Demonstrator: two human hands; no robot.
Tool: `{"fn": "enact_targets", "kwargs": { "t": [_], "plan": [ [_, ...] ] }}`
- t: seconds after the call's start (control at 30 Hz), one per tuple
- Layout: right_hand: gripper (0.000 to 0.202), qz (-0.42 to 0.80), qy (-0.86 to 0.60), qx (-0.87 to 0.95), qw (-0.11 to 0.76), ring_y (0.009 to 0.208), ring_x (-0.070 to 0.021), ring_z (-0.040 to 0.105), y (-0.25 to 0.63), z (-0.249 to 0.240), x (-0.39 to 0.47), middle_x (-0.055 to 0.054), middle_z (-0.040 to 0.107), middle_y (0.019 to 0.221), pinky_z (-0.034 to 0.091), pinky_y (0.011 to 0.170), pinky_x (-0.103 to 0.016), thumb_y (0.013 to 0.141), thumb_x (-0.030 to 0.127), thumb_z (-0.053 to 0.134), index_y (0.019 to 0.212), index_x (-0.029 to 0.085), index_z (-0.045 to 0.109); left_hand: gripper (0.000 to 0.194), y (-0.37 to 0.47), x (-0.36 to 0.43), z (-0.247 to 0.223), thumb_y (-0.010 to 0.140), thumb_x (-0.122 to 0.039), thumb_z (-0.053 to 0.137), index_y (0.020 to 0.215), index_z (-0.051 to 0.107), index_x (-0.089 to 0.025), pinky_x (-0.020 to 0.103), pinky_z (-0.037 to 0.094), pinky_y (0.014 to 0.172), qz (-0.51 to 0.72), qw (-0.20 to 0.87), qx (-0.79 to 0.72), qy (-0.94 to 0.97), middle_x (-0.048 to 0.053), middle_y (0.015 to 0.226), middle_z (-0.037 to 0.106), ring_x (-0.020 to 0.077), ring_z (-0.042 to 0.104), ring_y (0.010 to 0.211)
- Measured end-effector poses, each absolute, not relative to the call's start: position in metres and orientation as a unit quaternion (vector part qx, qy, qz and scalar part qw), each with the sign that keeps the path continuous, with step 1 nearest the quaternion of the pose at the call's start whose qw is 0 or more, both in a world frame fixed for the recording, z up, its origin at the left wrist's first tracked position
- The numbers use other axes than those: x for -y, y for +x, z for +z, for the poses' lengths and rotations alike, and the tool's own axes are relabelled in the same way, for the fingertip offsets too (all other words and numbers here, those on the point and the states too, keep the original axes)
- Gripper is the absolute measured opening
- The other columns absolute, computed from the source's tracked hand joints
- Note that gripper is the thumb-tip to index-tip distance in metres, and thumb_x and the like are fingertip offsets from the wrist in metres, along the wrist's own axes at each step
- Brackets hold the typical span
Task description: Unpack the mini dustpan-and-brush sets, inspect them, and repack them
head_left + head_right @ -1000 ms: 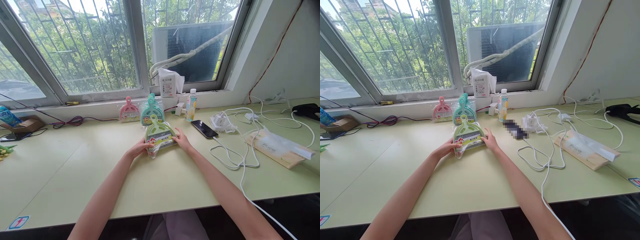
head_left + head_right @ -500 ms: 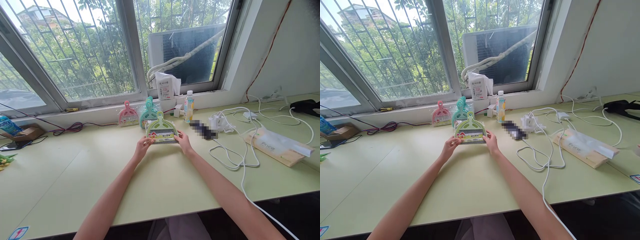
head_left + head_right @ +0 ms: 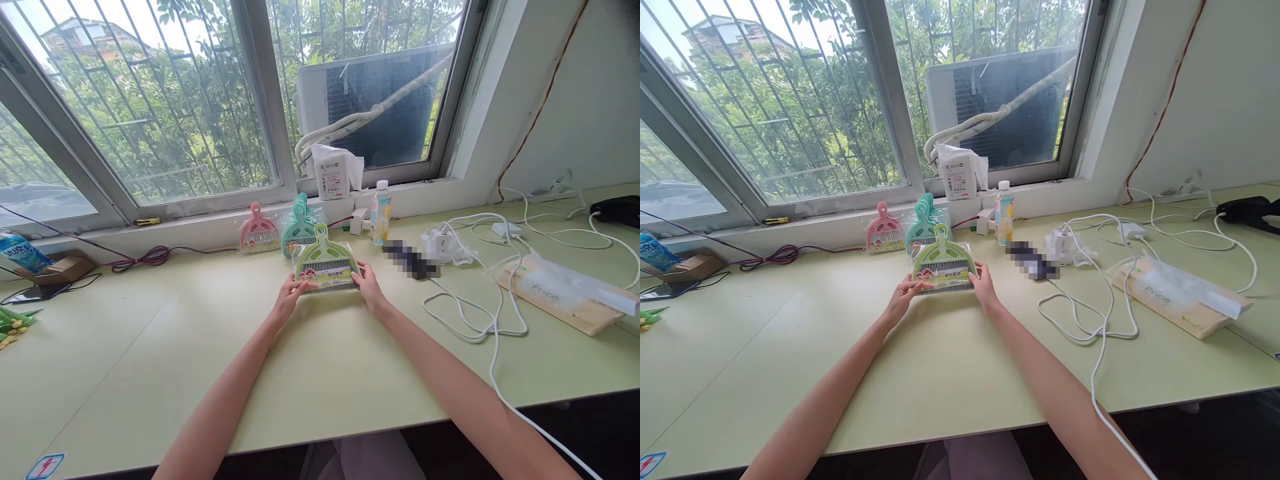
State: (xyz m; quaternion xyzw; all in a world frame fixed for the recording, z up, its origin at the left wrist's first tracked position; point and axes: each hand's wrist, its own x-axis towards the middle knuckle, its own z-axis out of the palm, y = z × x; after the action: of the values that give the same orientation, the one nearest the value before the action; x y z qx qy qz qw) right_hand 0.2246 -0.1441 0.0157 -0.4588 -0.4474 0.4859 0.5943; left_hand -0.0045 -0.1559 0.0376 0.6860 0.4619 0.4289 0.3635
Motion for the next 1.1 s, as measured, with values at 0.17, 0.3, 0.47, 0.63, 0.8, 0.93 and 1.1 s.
{"fn": "enact_targets", "kwargs": {
  "t": [0.17, 0.3, 0.47, 0.63, 0.8, 0.93, 1.1],
  "plan": [
    [0.029, 0.485, -0.437, 0.468, 0.596, 0.100, -0.0195, 0.060, 0.221, 0.016, 0.144, -0.005, 0.058, 0.111, 0.050, 0.086, -0.037, 0.081, 0.026, 0.050, 0.109, 0.026, 0.042, 0.046, 0.006, 0.160, 0.036, 0.082, -0.056, 0.053, 0.102, 0.071, -0.019, 0.043, 0.054, 0.086, 0.493, 0.419, -0.439, 0.623, 0.011, 0.115, 0.063, 0.0308, 0.046, 0.124],
    [0.030, 0.499, -0.433, 0.479, 0.578, 0.099, -0.0198, 0.061, 0.217, 0.015, 0.146, -0.006, 0.057, 0.116, 0.053, 0.079, -0.035, 0.084, 0.030, 0.048, 0.113, 0.026, 0.040, 0.039, 0.008, 0.158, 0.031, 0.079, -0.054, 0.059, 0.093, 0.064, -0.018, 0.036, 0.060, 0.072, 0.542, 0.417, -0.435, 0.585, 0.008, 0.105, 0.060, 0.0206, 0.057, 0.098],
    [0.028, 0.494, -0.441, 0.472, 0.581, 0.098, -0.0189, 0.062, 0.218, 0.015, 0.147, -0.006, 0.057, 0.117, 0.055, 0.079, -0.034, 0.087, 0.033, 0.046, 0.114, 0.026, 0.040, 0.046, 0.003, 0.152, 0.024, 0.073, -0.060, 0.061, 0.070, 0.057, -0.015, 0.035, 0.060, 0.063, 0.503, 0.435, -0.437, 0.605, 0.006, 0.085, 0.056, 0.0178, 0.057, 0.083],
    [0.054, 0.530, -0.426, 0.485, 0.549, 0.097, -0.0216, 0.063, 0.219, 0.018, 0.150, -0.008, 0.058, 0.120, 0.058, 0.072, -0.035, 0.078, 0.045, 0.064, 0.122, 0.028, 0.037, 0.042, 0.004, 0.153, 0.024, 0.080, -0.056, 0.055, 0.070, 0.056, -0.015, 0.031, 0.058, 0.057, 0.534, 0.395, -0.458, 0.591, 0.006, 0.082, 0.056, 0.0149, 0.059, 0.072],
    [0.083, 0.493, -0.480, 0.486, 0.539, 0.094, -0.0230, 0.064, 0.222, 0.014, 0.146, -0.010, 0.063, 0.114, 0.055, 0.082, -0.040, 0.055, 0.037, 0.084, 0.124, 0.023, 0.041, 0.033, 0.010, 0.162, 0.029, 0.086, -0.048, 0.050, 0.101, 0.057, -0.020, 0.025, 0.053, 0.048, 0.535, 0.358, -0.469, 0.605, 0.003, 0.090, 0.062, 0.0070, 0.054, 0.050],
    [0.055, 0.468, -0.455, 0.524, 0.547, 0.098, -0.0230, 0.062, 0.224, 0.011, 0.143, -0.007, 0.067, 0.106, 0.049, 0.090, -0.039, 0.056, 0.038, 0.080, 0.104, 0.018, 0.060, 0.073, 0.008, 0.159, 0.028, 0.080, -0.041, 0.061, 0.142, 0.024, -0.030, 0.027, 0.054, 0.058, 0.573, 0.352, -0.467, 0.575, 0.003, 0.097, 0.068, 0.0144, 0.065, 0.068],
    [0.034, 0.421, -0.478, 0.553, 0.536, 0.088, -0.0211, 0.061, 0.223, 0.012, 0.144, -0.004, 0.069, 0.096, 0.050, 0.079, -0.034, 0.064, 0.034, 0.070, 0.095, 0.020, 0.064, 0.044, -0.008, 0.143, 0.024, 0.070, -0.037, 0.071, 0.107, 0.064, -0.015, 0.034, 0.053, 0.076, 0.530, 0.350, -0.490, 0.597, 0.008, 0.085, 0.072, 0.0233, 0.067, 0.084]
  ]
}}
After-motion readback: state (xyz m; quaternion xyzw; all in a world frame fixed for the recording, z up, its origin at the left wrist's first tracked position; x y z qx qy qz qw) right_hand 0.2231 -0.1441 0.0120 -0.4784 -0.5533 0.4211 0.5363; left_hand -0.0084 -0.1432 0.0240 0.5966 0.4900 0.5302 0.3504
